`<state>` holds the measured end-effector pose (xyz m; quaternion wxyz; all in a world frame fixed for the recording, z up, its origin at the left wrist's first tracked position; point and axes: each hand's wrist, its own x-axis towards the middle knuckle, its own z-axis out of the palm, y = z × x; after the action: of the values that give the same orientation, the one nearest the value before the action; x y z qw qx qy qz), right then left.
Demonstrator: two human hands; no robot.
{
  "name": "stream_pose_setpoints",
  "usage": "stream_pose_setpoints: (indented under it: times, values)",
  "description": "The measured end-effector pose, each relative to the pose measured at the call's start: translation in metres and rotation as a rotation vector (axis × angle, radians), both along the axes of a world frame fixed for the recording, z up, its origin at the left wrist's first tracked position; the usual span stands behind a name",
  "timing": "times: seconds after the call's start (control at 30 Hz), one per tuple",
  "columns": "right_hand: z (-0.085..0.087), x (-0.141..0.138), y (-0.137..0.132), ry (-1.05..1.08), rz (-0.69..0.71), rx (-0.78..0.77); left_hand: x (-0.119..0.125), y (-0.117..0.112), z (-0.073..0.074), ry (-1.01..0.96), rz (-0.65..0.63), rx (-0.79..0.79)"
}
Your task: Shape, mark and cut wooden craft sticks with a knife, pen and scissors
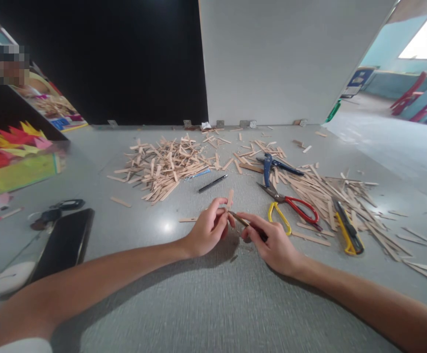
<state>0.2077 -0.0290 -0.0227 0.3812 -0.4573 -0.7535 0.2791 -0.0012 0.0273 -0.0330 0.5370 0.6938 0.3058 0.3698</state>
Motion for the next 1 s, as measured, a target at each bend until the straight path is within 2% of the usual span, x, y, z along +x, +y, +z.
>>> stream_pose_setpoints:
  times: [0.13, 0.27, 0.4, 0.47, 0.57, 0.7, 0.8, 1.0]
  values:
    - [0.000, 0.000, -0.001, -0.024, -0.019, 0.020, 0.000, 0.000, -0.001, 0.000, 0.020, 0.053]
    - [-0.003, 0.000, 0.000, -0.070, -0.187, 0.192, 0.000, 0.000, -0.005, 0.009, 0.067, 0.097]
    - [-0.007, 0.001, 0.002, -0.148, -0.285, 0.397, -0.001, -0.001, -0.008, 0.061, 0.021, 0.175]
    - [-0.008, 0.001, 0.001, -0.112, -0.265, 0.447, -0.003, -0.003, -0.010, 0.086, -0.031, 0.251]
    - [-0.007, -0.001, -0.004, -0.008, -0.167, 0.432, -0.006, -0.007, -0.012, 0.140, -0.131, 0.418]
    - [-0.007, -0.005, -0.008, 0.060, -0.167, 0.417, -0.009, -0.010, -0.014, 0.181, -0.237, 0.603]
    - [-0.007, -0.005, -0.009, 0.047, -0.177, 0.440, -0.009, -0.009, -0.015, 0.200, -0.270, 0.636]
    - [-0.007, -0.005, -0.011, 0.002, -0.191, 0.505, -0.010, -0.008, -0.013, 0.233, -0.314, 0.605]
